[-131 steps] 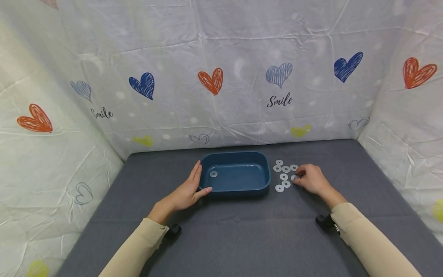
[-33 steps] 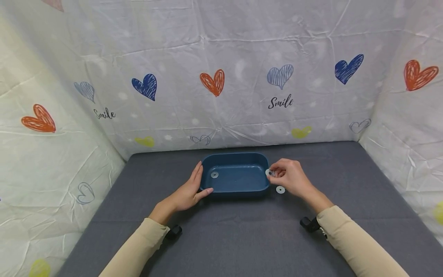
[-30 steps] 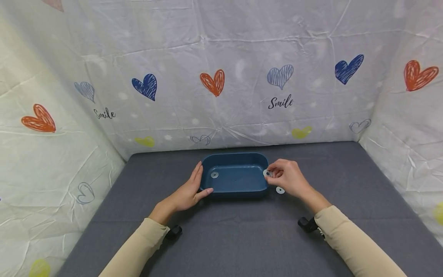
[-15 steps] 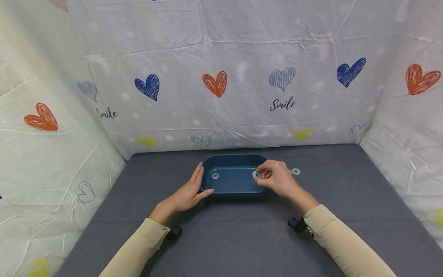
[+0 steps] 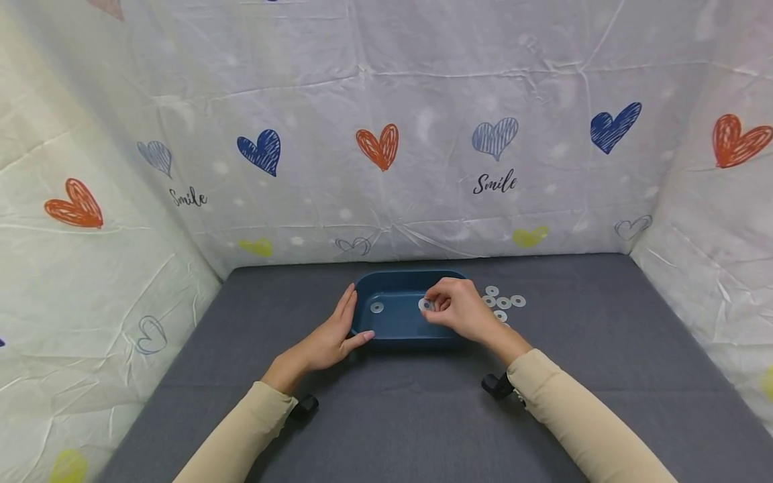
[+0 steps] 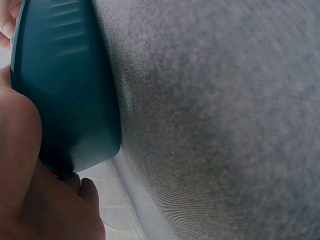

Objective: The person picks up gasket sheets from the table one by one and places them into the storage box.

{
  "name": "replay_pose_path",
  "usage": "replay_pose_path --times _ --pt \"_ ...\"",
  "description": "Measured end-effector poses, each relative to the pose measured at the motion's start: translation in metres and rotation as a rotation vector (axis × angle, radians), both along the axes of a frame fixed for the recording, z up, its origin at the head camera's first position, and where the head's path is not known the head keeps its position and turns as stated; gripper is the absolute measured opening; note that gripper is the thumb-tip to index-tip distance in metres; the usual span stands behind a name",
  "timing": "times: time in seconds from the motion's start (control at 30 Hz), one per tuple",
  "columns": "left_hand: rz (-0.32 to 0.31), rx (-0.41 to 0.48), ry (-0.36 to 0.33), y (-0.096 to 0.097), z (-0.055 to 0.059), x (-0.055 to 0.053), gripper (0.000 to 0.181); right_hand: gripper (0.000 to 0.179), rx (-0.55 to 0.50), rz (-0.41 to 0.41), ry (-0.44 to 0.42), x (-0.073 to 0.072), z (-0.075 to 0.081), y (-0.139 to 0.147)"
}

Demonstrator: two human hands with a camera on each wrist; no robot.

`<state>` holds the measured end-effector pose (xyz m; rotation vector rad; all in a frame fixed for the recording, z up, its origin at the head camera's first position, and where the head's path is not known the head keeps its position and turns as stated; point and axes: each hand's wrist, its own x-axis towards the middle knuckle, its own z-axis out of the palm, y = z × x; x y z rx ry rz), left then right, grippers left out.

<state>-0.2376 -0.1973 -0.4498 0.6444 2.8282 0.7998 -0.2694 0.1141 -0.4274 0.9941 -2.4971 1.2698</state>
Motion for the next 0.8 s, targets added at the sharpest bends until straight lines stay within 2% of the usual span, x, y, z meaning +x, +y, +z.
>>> replay_pose_path --times 0.37,0.8 --pt "0.011 -0.010 0.007 0.000 -0.001 0.000 0.101 0.015 0.014 0.021 0.032 -0.007 -0.003 -0.022" --pt "0.012 -0.023 -0.005 0.001 0.001 0.001 0.100 0.016 0.056 0.037 0.009 -0.020 -0.008 -0.051"
